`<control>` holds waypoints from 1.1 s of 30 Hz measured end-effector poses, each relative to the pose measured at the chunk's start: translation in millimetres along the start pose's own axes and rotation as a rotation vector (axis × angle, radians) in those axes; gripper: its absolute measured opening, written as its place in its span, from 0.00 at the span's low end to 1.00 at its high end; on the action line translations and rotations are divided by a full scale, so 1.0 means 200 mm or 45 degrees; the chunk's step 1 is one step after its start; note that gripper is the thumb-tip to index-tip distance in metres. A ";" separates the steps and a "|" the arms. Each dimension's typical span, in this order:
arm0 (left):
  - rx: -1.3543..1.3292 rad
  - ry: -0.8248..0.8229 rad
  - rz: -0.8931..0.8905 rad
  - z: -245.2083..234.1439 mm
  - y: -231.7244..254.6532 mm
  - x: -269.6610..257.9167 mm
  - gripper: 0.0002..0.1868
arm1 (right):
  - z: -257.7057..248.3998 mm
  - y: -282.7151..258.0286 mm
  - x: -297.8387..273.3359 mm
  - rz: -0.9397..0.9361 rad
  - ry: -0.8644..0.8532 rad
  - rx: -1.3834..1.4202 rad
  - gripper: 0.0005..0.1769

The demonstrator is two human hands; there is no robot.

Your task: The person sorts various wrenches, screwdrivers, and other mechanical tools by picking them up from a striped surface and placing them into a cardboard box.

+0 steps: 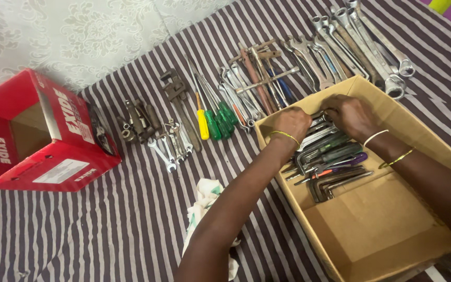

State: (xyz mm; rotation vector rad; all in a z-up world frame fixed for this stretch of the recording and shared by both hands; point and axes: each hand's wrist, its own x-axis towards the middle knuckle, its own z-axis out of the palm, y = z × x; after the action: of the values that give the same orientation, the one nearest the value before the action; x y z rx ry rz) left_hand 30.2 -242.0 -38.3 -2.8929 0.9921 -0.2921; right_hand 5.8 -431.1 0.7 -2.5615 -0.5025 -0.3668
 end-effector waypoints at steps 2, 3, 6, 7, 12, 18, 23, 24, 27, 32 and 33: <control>-0.036 -0.008 0.004 0.02 0.00 0.00 0.06 | 0.01 0.01 -0.01 0.047 0.002 0.006 0.09; -0.042 0.021 -0.007 0.04 -0.01 -0.01 0.06 | 0.01 0.01 -0.02 0.096 0.004 0.013 0.10; -0.063 0.121 -0.013 0.06 -0.02 -0.01 0.05 | 0.03 0.02 0.00 0.182 -0.004 0.091 0.10; -0.079 0.191 -0.006 0.05 -0.03 -0.02 0.06 | 0.03 0.02 0.00 0.179 -0.005 0.091 0.10; -0.289 0.245 -0.073 -0.16 -0.10 -0.09 0.05 | -0.06 -0.07 0.01 0.175 0.019 0.043 0.08; -0.888 0.376 -0.408 -0.47 -0.37 -0.40 0.04 | -0.10 -0.15 0.10 0.022 0.136 0.092 0.09; -1.099 0.682 -0.704 -0.35 -0.74 -0.74 0.08 | -0.01 -0.41 0.33 0.057 0.036 0.119 0.05; -1.055 0.687 -0.781 -0.31 -0.82 -0.82 0.08 | 0.03 -0.50 0.39 0.083 0.002 0.176 0.06; -1.071 0.646 -1.067 -0.14 -1.03 -1.08 0.11 | 0.18 -0.79 0.51 -0.152 -0.042 0.355 0.07; -0.723 0.389 -1.428 0.11 -1.26 -1.40 0.19 | 0.57 -1.21 0.65 -0.188 -0.324 0.590 0.08; -0.763 0.121 -1.560 0.13 -1.28 -1.45 0.22 | 0.65 -1.27 0.67 -0.194 -0.393 0.461 0.08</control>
State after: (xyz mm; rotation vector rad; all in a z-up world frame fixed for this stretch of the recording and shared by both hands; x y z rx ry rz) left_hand -34.2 138.9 -77.3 -3.6139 -1.0024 -0.1782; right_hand 40.9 -121.8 45.4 -2.2385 -0.7999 0.0702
